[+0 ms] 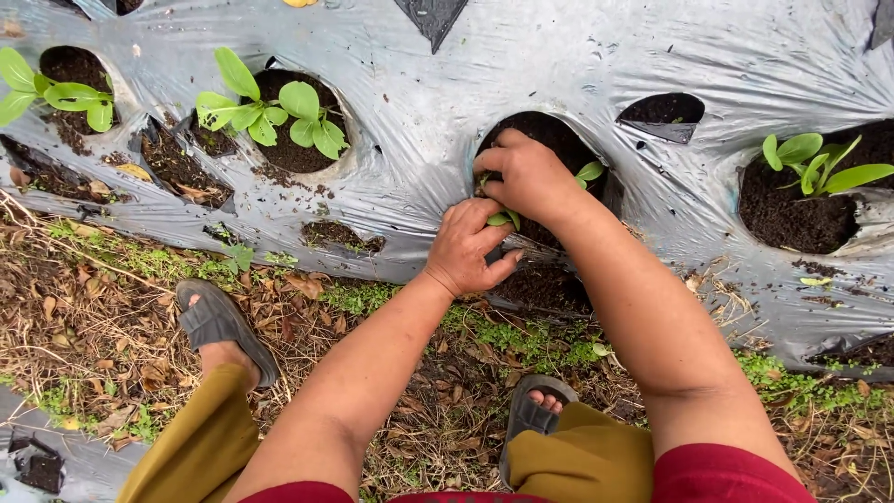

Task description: The person plants small green seedlings into holes cut into a plastic sheet covering the soil. They use their hands to place the seedlings and press the soil around the base to secure them.

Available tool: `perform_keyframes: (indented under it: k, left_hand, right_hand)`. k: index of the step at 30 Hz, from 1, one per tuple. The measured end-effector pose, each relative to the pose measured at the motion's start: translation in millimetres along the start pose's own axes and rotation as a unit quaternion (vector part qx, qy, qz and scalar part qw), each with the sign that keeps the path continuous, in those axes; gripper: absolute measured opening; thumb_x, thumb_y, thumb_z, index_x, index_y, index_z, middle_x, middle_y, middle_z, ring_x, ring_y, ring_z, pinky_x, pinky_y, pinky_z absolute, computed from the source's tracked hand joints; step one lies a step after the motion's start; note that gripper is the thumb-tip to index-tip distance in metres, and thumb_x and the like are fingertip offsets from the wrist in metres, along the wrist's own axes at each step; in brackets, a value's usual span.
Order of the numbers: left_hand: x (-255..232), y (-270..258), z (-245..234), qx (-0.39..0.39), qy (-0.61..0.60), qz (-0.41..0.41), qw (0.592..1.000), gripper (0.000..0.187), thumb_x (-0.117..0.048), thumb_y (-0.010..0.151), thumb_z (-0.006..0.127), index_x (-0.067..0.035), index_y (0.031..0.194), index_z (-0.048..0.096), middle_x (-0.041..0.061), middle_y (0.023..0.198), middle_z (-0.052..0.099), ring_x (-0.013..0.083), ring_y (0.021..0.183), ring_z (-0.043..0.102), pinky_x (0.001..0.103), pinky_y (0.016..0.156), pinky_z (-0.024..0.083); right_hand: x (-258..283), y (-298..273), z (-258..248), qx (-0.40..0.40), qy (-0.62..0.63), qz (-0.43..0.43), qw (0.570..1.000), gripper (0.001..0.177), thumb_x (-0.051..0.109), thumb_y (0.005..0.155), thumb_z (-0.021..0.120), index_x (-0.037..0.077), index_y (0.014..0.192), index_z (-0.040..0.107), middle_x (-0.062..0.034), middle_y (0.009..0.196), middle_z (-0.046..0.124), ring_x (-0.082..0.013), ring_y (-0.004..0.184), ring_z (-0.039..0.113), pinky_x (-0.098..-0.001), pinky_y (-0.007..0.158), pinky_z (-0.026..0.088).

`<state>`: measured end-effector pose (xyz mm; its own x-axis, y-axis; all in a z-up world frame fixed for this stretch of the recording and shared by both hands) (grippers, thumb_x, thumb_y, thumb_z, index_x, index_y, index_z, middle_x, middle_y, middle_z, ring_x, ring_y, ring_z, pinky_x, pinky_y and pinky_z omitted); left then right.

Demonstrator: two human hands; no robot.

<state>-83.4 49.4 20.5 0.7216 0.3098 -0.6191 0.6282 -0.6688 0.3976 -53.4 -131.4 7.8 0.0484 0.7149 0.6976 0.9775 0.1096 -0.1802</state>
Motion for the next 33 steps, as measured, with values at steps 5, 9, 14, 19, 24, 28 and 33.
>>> perform_keyframes:
  k: [5, 9, 14, 19, 24, 28, 33]
  left_hand:
    - [-1, 2, -1, -0.010, -0.015, -0.007, 1.000, 0.031, -0.049, 0.088, 0.068, -0.021, 0.101, 0.068, 0.004, 0.120, 0.062, 0.0299, 0.110, 0.064, 0.043, 0.090, 0.049]
    - [-1, 3, 0, -0.017, -0.013, -0.003, 1.000, 0.031, -0.049, 0.087, 0.069, -0.021, 0.101, 0.069, 0.004, 0.122, 0.063, 0.0295, 0.111, 0.065, 0.043, 0.092, 0.049]
    - [-1, 2, -3, -0.012, -0.006, -0.001, 1.000, 0.031, -0.049, 0.087, 0.068, -0.022, 0.101, 0.068, 0.004, 0.119, 0.062, 0.0299, 0.109, 0.065, 0.043, 0.091, 0.049]
    - [-4, 9, -4, -0.008, -0.009, -0.002, 1.000, 0.029, -0.048, 0.088, 0.068, -0.023, 0.103, 0.070, 0.003, 0.119, 0.062, 0.0292, 0.109, 0.065, 0.043, 0.091, 0.049]
    - [-3, 5, -3, -0.005, -0.008, -0.001, 1.000, 0.029, -0.047, 0.085, 0.071, -0.022, 0.099, 0.070, 0.003, 0.121, 0.064, 0.0290, 0.110, 0.065, 0.043, 0.092, 0.050]
    - [-3, 4, -3, -0.001, -0.004, -0.008, 1.000, 0.031, -0.048, 0.084, 0.071, -0.020, 0.098, 0.069, 0.003, 0.119, 0.063, 0.0279, 0.109, 0.065, 0.043, 0.092, 0.050]
    - [-10, 35, -17, -0.004, -0.089, -0.106, 0.990, 0.032, -0.025, 0.095, 0.067, -0.008, 0.122, 0.068, 0.012, 0.111, 0.066, 0.0332, 0.105, 0.067, 0.044, 0.092, 0.052]
  right_hand:
    - [-16, -8, -22, -0.026, 0.017, 0.016, 0.999, 0.024, 0.019, 0.080, 0.078, 0.022, 0.104, 0.077, -0.0137, 0.106, 0.064, -0.0407, 0.103, 0.070, -0.0494, 0.080, 0.060]
    - [-17, -8, -33, -0.043, 0.033, 0.040, 0.998, 0.024, 0.022, 0.081, 0.077, 0.024, 0.105, 0.076, -0.0129, 0.100, 0.065, -0.0397, 0.101, 0.070, -0.0490, 0.079, 0.059]
    - [-5, -2, 1, -0.042, -0.036, -0.002, 0.998, 0.031, 0.024, 0.079, 0.080, 0.027, 0.109, 0.077, -0.0100, 0.100, 0.061, -0.0379, 0.092, 0.071, -0.0475, 0.075, 0.062]
    - [-14, -2, -12, -0.037, -0.068, -0.020, 0.997, 0.023, 0.023, 0.080, 0.079, 0.025, 0.102, 0.077, -0.0088, 0.100, 0.062, -0.0364, 0.089, 0.072, -0.0457, 0.074, 0.062]
    - [-22, -13, -38, -0.045, -0.132, 0.054, 0.989, 0.024, 0.025, 0.086, 0.076, 0.026, 0.111, 0.075, -0.0059, 0.098, 0.060, -0.0332, 0.086, 0.073, -0.0431, 0.070, 0.063]
    - [-4, -26, -37, -0.022, -0.158, 0.065, 0.985, 0.026, 0.024, 0.085, 0.074, 0.023, 0.112, 0.074, -0.0107, 0.101, 0.060, -0.0394, 0.083, 0.072, -0.0513, 0.070, 0.063]
    - [5, -53, -77, -0.017, 0.026, 0.069, 0.997, 0.024, 0.013, 0.084, 0.075, 0.014, 0.108, 0.076, -0.0184, 0.106, 0.066, -0.0482, 0.099, 0.070, -0.0543, 0.081, 0.060]
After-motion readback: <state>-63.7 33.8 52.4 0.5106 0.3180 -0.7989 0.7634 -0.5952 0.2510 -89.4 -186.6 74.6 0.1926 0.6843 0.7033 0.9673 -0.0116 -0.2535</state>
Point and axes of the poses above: each hand's wrist, its own y-axis towards the middle knuckle, its own z-axis out of the palm, x = y × z, the point moved 1 cm from there along y, towards the middle knuckle
